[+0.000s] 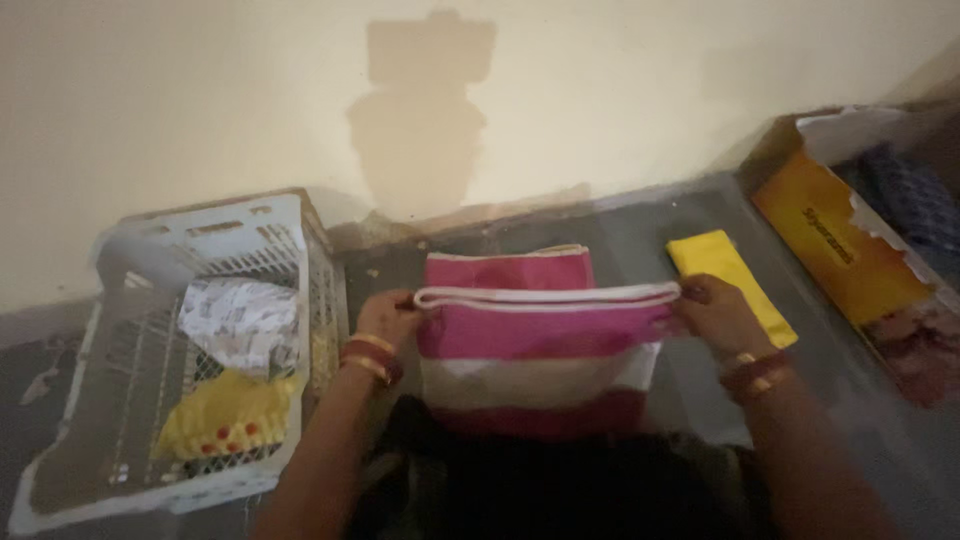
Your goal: The person sits on the floor and folds several pieces of cloth, including a yellow patterned cloth, a white patterned cloth, a pink-and-white striped cloth, and a yellow cloth with text. The person places some folded items into a white plastic basket and leaves others on the floor.
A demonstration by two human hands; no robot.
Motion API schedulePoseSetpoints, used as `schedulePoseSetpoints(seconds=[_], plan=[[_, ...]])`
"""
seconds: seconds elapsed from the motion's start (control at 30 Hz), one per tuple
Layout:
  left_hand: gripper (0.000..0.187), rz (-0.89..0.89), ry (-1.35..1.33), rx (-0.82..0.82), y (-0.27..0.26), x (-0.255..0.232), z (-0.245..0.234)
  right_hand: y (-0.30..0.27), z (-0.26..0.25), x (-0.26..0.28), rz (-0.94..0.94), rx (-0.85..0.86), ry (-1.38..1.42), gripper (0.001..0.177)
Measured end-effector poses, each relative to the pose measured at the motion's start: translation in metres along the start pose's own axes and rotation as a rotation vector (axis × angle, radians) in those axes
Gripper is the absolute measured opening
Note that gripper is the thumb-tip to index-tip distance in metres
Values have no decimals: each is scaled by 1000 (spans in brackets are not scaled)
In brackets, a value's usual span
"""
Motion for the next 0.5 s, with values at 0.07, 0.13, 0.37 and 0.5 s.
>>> schedulePoseSetpoints(seconds=[0.07,0.13,0.37,0.5], plan=[[26,35,134,-98,52,16,4,65,14,-14,-46,47,66,27],[23,-14,70,-159,97,43,14,124,33,-43,6,-29,175,26],[24,-69,190,-271,199,134,49,241,89,-136,50,-223,-65,28],[29,-115,9,-242,216,160,72,249,101,-150,-92,-325,-106,35]])
Point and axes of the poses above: each hand's wrist, its own y-axis towards the middle knuckle, its own z-axis out of the palm, x = y × z, the point moved 4 cm from there along y, towards the middle knuckle, and after that the axes turned 3 degrees about x, right-handed, at the moved point
